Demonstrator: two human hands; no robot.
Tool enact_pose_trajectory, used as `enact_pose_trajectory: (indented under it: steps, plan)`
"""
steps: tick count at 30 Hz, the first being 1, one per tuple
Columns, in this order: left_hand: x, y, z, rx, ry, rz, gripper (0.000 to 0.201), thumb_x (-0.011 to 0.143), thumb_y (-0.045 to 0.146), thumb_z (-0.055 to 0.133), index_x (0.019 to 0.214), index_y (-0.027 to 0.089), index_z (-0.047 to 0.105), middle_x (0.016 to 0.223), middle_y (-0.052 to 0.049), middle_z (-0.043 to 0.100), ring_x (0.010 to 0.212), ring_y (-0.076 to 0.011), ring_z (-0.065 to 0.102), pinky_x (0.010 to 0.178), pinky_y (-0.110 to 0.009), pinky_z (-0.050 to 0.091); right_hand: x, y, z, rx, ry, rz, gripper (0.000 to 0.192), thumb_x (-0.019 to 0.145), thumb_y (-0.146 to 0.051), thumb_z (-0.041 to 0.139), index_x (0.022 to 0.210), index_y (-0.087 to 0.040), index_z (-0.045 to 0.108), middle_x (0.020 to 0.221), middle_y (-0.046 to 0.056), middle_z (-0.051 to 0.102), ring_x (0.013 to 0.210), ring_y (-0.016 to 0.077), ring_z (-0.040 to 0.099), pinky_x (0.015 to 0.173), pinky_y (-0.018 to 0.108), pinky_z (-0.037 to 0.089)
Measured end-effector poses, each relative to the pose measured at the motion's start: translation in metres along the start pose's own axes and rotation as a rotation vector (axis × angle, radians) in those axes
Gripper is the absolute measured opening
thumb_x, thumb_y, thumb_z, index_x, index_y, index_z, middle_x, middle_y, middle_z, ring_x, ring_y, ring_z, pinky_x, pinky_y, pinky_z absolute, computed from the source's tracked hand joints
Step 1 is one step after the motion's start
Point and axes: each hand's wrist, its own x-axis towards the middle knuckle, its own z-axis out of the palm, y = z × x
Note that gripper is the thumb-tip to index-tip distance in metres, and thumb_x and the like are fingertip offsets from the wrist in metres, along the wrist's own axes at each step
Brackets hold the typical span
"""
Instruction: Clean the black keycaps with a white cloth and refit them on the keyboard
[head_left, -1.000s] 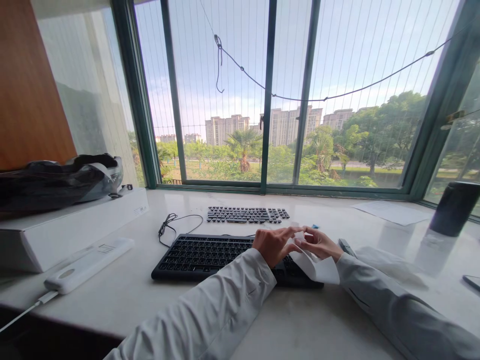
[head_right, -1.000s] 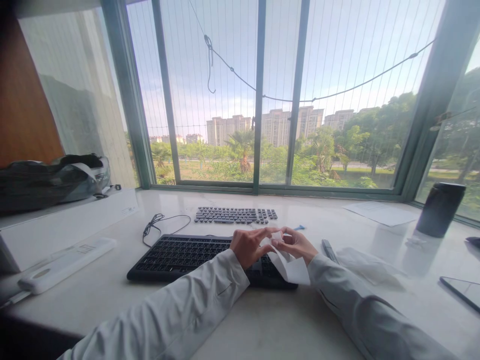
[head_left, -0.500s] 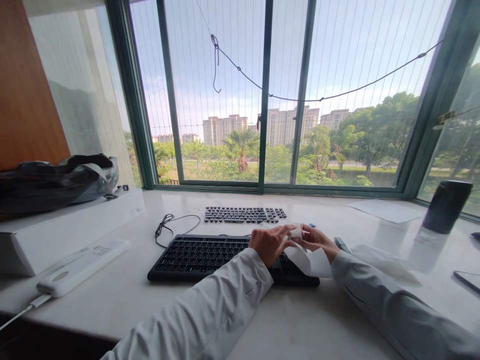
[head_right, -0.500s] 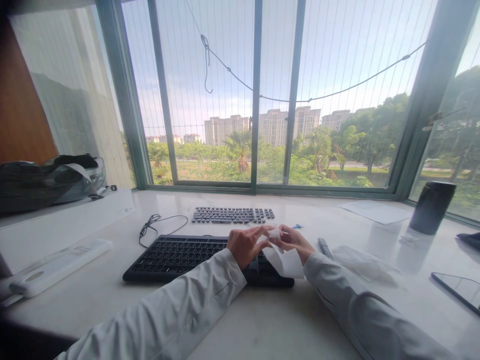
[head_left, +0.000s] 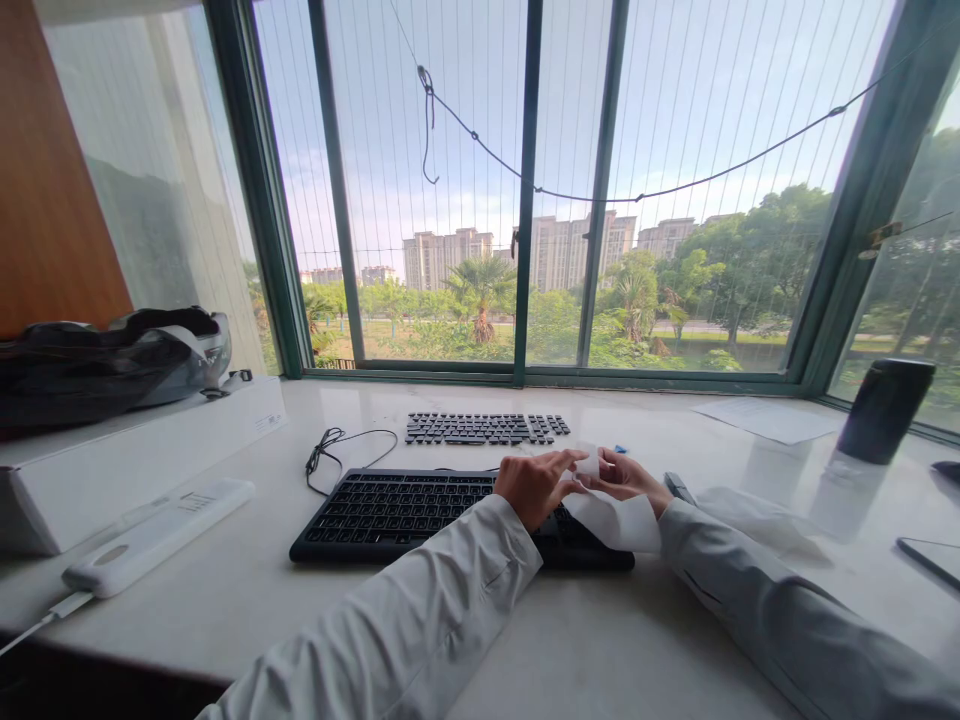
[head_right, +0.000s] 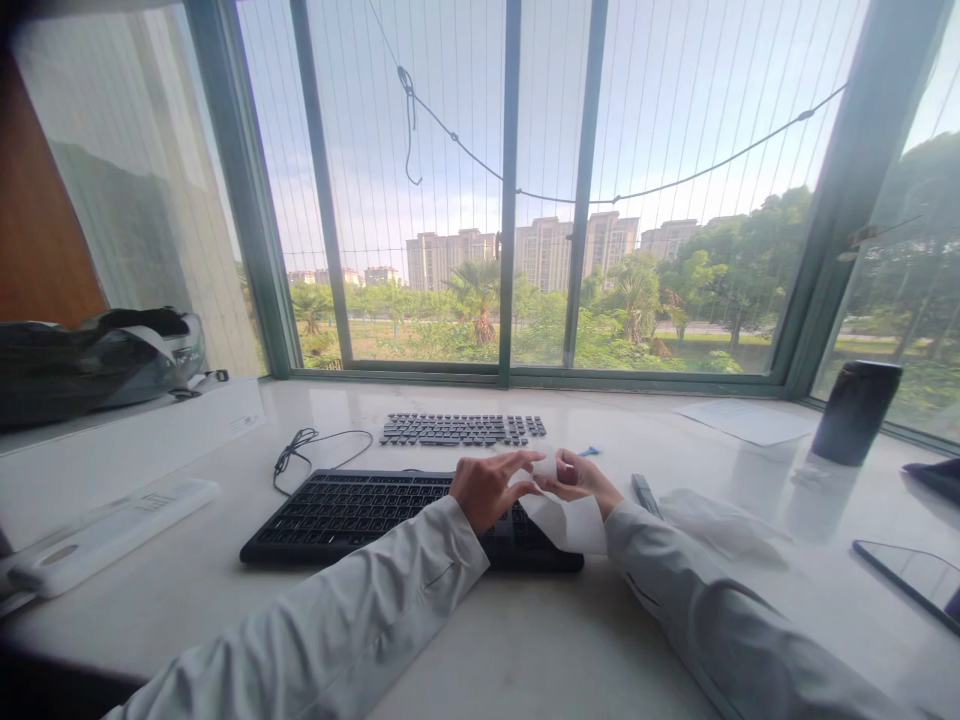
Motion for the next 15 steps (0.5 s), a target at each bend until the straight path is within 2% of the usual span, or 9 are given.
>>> enact_pose_trajectory:
  steps: [3, 6, 9, 15]
  plan:
    - [-0.0006, 0.0008, 0.0005, 0.006, -0.010, 0.017, 0.041, 0.082, 0.052, 0.048, 0.120, 0.035, 0.047, 0.107, 0.007, 0.066, 0.089, -0.0120, 0.064, 0.068, -0.021, 0.046, -0.0019, -0.0037, 0.0035, 0.004, 0.031, 0.030, 0.050, 0.053, -0.034, 0.079, 0.065, -0.022, 0.032, 0.056, -0.004, 0.046, 0.051, 0.0117, 0.041, 0.047, 0.025, 0.032]
    - [-0.0013, 0.0012, 0.0023, 0.010, 0.003, 0.022, 0.041, 0.082, 0.053, 0.047, 0.120, 0.036, 0.047, 0.107, 0.006, 0.066, 0.089, -0.0124, 0.064, 0.071, -0.022, 0.047, -0.0023, -0.0067, 0.0057, -0.009, 0.039, 0.039, 0.055, 0.050, -0.032, 0.081, 0.064, -0.022, 0.029, 0.052, -0.006, 0.041, 0.047, 0.0097, 0.036, 0.046, 0.024, 0.028]
    - [-0.0012, 0.0009, 0.0036, 0.021, 0.023, 0.007, 0.041, 0.082, 0.053, 0.047, 0.119, 0.036, 0.048, 0.103, 0.006, 0.067, 0.087, -0.0125, 0.065, 0.071, -0.022, 0.047, 0.0000, -0.0070, 0.0048, 0.005, 0.022, 0.004, 0.054, 0.050, -0.034, 0.080, 0.065, -0.022, 0.030, 0.058, -0.004, 0.047, 0.051, 0.0118, 0.042, 0.048, 0.026, 0.032]
    - [0.0006, -0.0009, -0.0004, 0.013, 0.045, -0.029, 0.038, 0.084, 0.045, 0.051, 0.120, 0.034, 0.047, 0.103, 0.006, 0.067, 0.090, -0.0103, 0.064, 0.069, -0.019, 0.046, 0.0033, -0.0077, -0.0009, 0.091, -0.046, 0.051, 0.050, 0.048, -0.049, 0.077, 0.065, -0.022, 0.039, 0.072, 0.006, 0.059, 0.073, 0.0243, 0.057, 0.063, 0.035, 0.040]
